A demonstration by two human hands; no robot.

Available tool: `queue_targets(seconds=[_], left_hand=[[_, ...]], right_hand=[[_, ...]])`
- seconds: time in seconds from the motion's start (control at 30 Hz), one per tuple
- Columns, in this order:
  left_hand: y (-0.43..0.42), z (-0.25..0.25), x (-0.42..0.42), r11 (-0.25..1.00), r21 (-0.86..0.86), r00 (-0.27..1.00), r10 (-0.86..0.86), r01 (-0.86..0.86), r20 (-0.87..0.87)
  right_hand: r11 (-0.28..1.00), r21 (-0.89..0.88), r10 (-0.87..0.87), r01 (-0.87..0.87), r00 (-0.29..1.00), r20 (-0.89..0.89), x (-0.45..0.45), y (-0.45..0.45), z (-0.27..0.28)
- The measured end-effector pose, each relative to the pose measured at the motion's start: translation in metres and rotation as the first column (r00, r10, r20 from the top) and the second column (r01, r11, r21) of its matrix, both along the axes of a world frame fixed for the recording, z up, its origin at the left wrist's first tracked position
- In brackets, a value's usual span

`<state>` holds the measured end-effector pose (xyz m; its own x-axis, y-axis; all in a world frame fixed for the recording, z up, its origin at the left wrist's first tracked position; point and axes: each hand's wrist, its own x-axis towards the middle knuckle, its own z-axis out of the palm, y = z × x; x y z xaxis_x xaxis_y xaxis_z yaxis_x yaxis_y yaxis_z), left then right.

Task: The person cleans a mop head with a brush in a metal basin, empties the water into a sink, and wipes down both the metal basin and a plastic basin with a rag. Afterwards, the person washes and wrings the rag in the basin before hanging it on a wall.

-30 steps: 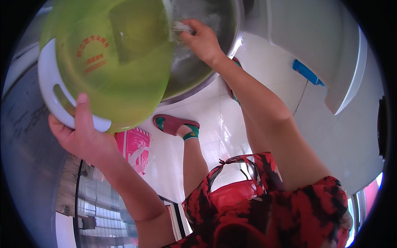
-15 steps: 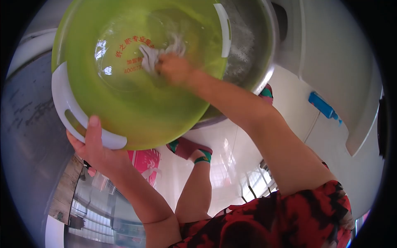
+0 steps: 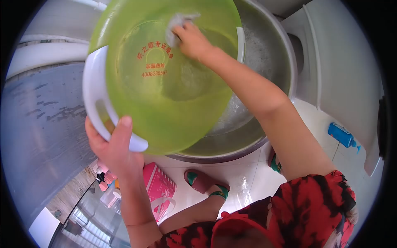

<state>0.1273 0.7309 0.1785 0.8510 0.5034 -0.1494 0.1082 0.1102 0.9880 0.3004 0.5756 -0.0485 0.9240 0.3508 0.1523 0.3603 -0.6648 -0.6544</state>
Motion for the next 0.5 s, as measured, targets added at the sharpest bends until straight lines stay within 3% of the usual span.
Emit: queue_targets(seconds=[0.03, 0.1, 0.13, 0.17, 0.23, 0.3, 0.37, 0.43, 0.5], left_hand=[[-0.001, -0.002, 0.004, 1.0, 0.015, 1.0, -0.002, 0.002, 0.0], [0.003, -0.001, 0.013, 0.999, -0.001, 0.999, -0.032, 0.032, 0.036], [0.007, -0.004, 0.016, 0.999, -0.017, 0.999, -0.046, 0.046, 0.028], [0.01, -0.006, 0.019, 0.998, -0.029, 0.998, -0.061, 0.062, 0.023], [0.014, -0.006, 0.024, 0.998, -0.032, 0.998, -0.049, 0.05, 0.045], [0.019, -0.004, 0.025, 0.992, -0.108, 0.998, -0.069, 0.07, 0.01], [0.024, -0.008, 0.022, 0.992, -0.1, 0.997, -0.07, 0.072, 0.028], [0.024, -0.005, 0.016, 0.987, -0.154, 0.999, -0.046, 0.047, 0.01], [0.027, -0.002, 0.009, 0.987, -0.146, 0.998, -0.063, 0.062, -0.003]], right_hand=[[0.996, -0.093, 0.014, -0.017, 1.0, -0.028, -0.006, -0.012, -0.02], [0.999, -0.033, -0.032, 0.018, 0.876, -0.481, -0.043, -0.013, 0.0], [0.984, -0.129, 0.063, -0.122, 0.92, -0.387, -0.066, -0.009, -0.004], [0.946, -0.253, 0.059, -0.2, 0.879, -0.474, -0.081, 0.004, 0.018], [0.889, -0.045, 0.426, -0.455, 0.859, -0.284, -0.104, 0.02, 0.007], [0.736, 0.3, 0.677, -0.607, 0.664, -0.316, -0.103, 0.043, 0.041], [0.624, 0.62, 0.743, -0.476, 0.608, -0.28, -0.095, 0.054, 0.101], [0.524, 0.782, 0.673, -0.336, 0.726, -0.14, -0.076, 0.055, 0.147], [0.377, 0.925, 0.515, -0.044, 0.84, -0.17, -0.05, 0.057, 0.168]])
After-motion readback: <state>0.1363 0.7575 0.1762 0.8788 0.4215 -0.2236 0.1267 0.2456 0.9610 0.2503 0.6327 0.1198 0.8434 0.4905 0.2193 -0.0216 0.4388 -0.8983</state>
